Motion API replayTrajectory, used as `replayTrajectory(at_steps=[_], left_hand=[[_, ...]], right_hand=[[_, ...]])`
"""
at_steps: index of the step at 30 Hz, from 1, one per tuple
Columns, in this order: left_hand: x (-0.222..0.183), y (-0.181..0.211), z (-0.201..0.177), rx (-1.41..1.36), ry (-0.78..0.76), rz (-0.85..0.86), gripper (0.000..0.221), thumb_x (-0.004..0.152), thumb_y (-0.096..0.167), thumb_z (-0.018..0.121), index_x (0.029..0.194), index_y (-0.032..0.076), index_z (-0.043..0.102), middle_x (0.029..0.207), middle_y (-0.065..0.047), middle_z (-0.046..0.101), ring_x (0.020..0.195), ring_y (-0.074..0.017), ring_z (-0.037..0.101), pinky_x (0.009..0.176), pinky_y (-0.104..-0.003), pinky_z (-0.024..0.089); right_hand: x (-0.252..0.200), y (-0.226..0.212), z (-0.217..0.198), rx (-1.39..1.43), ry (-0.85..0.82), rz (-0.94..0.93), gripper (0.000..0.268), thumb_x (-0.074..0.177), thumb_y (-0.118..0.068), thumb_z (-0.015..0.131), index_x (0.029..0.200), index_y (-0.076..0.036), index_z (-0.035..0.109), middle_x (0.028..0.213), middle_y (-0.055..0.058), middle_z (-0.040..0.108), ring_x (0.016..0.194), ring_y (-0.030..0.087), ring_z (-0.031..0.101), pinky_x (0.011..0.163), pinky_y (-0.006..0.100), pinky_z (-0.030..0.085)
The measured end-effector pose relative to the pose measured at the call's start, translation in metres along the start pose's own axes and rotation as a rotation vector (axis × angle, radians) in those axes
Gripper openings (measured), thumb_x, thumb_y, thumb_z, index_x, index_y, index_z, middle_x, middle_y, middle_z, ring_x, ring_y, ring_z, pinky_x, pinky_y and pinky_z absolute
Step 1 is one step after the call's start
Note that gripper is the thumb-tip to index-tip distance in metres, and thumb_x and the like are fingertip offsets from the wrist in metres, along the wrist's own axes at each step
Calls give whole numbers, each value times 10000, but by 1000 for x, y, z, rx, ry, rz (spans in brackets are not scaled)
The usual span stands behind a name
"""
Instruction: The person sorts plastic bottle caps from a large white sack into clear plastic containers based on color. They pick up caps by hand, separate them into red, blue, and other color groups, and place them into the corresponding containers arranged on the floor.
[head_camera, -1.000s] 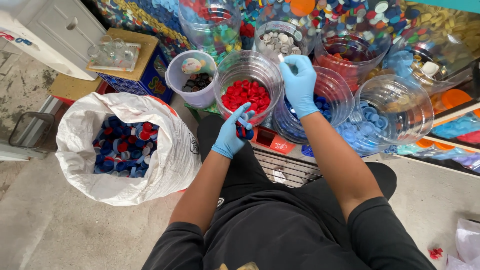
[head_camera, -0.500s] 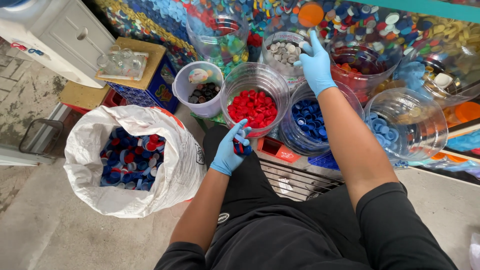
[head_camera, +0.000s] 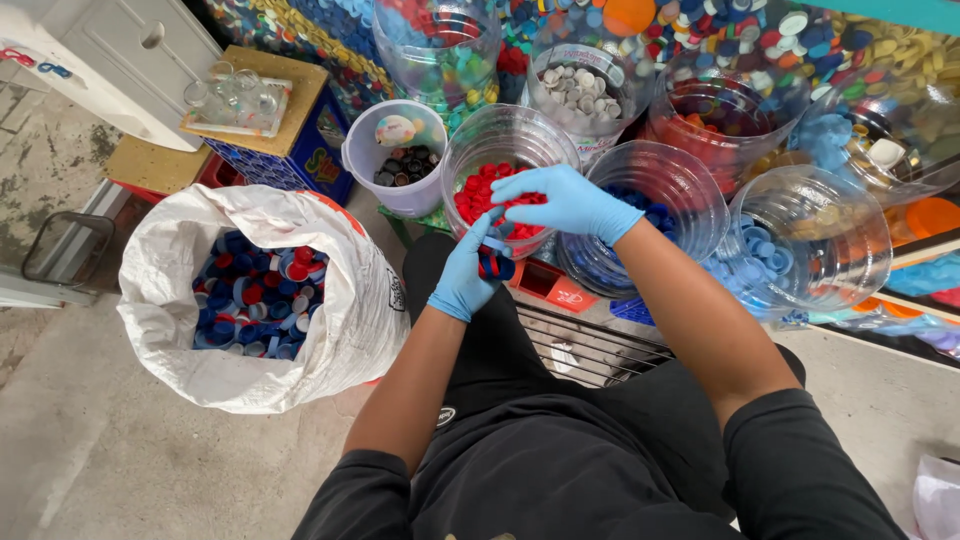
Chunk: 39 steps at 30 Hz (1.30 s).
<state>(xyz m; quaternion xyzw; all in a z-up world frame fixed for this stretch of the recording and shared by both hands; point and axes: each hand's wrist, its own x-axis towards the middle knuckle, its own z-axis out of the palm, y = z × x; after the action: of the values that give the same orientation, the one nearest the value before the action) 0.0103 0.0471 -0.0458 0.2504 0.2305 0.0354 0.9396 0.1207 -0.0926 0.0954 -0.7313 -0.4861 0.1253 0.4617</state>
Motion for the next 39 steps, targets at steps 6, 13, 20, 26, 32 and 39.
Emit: replayTrajectory(at_steps=[6, 13, 20, 26, 32, 39], left_hand=[[-51, 24, 59, -127, 76, 41, 291, 943, 269, 765, 1145, 61, 737, 966, -118, 738, 607, -203, 664, 557, -238, 534], [-24, 14, 16, 19, 83, -2, 221, 934, 318, 777, 1048, 132, 745, 944, -79, 747, 575, -150, 622, 521, -221, 481], [-16, -4, 20, 146, -47, -111, 207, 1006, 325, 685, 1136, 164, 679, 999, -16, 713, 562, -108, 543, 501, -205, 408], [-32, -15, 58, 165, -109, -201, 169, 971, 277, 679, 1119, 219, 622, 1044, 13, 588, 552, -44, 478, 495, -211, 358], [-31, -38, 65, 166, -173, -262, 239, 1007, 270, 630, 1236, 209, 595, 1047, -21, 593, 578, -59, 520, 510, -229, 427], [-35, -29, 58, 127, -220, -292, 327, 1030, 469, 560, 1206, 193, 562, 950, -16, 590, 569, -79, 501, 517, -231, 392]], right_hand=[[-5, -28, 19, -443, -147, -313, 240, 788, -347, 879, 917, -167, 788, 1130, 65, 772, 1022, 304, 698, 939, 442, 529], [-28, 19, -16, -261, 66, -227, 69, 885, -215, 795, 930, -188, 749, 1152, 19, 768, 1048, 293, 721, 911, 417, 546], [-129, 36, -116, -263, 448, -23, 97, 935, -121, 798, 1017, -101, 751, 1133, 76, 769, 1056, 275, 727, 947, 387, 540], [-227, 23, -195, -97, 874, 343, 158, 1003, -202, 730, 1098, -79, 759, 1133, 40, 758, 1089, 111, 695, 967, 261, 582], [-270, 28, -219, -123, 1009, 349, 248, 1027, -102, 559, 1232, -54, 691, 1269, 116, 716, 1250, 212, 668, 1113, 364, 551], [-269, 67, -218, -285, 1022, 459, 358, 1016, -205, 608, 1356, -97, 635, 1336, 81, 649, 1179, 213, 610, 1015, 374, 519]])
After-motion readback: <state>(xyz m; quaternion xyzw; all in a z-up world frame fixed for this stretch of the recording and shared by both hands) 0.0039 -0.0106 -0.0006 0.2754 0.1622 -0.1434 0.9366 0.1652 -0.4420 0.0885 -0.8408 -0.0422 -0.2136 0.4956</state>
